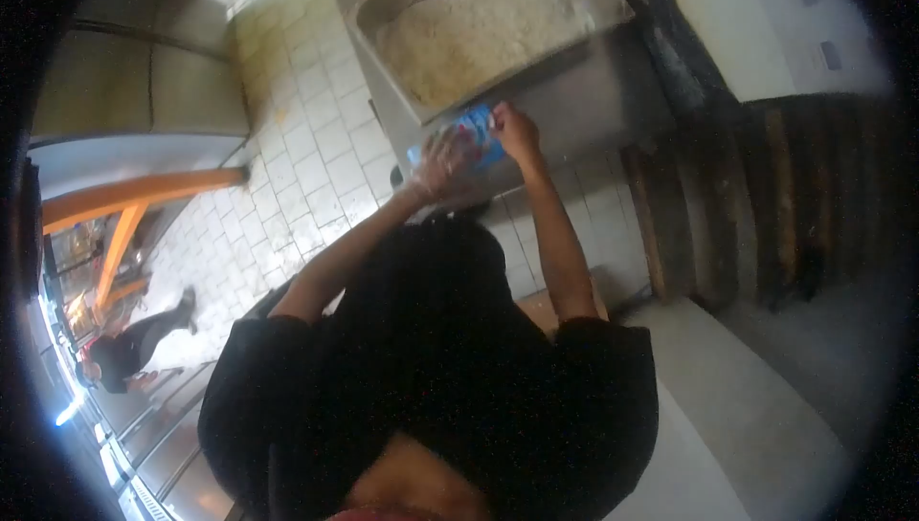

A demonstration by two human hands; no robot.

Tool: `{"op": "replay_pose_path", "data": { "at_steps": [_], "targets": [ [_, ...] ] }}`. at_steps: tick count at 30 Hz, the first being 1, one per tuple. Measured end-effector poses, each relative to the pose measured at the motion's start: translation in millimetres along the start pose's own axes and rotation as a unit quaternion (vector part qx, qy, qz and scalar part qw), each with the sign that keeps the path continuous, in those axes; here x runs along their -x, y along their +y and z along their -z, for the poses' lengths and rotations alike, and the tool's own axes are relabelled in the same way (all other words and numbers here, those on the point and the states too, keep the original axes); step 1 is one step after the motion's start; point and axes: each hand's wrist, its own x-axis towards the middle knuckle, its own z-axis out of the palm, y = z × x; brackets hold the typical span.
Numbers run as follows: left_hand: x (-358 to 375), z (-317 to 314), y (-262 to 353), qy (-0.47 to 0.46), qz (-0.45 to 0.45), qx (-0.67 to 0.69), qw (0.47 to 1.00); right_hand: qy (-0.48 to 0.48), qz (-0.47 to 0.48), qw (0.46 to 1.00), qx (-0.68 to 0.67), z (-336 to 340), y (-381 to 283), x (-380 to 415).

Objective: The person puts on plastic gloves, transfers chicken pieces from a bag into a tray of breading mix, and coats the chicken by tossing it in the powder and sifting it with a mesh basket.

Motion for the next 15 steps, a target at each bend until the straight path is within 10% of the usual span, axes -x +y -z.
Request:
{"op": "replay_pose_path", "data": {
  "at_steps": [3,6,15],
  "targets": [
    [1,5,8,0.081,-0.021,-0.079,0.993,-0.098,0.063,0.991,0.062,-7,2,-1],
    [-3,1,3,0.098,-0.026,-0.069,0.992,0.017,0.145,0.981,0.132,-19,6,10],
    [-2,-4,0,0.104,-0.035,-0.073,0.991,0.017,0.012,0.996,-0.085,-22,9,27]
  ]
}}
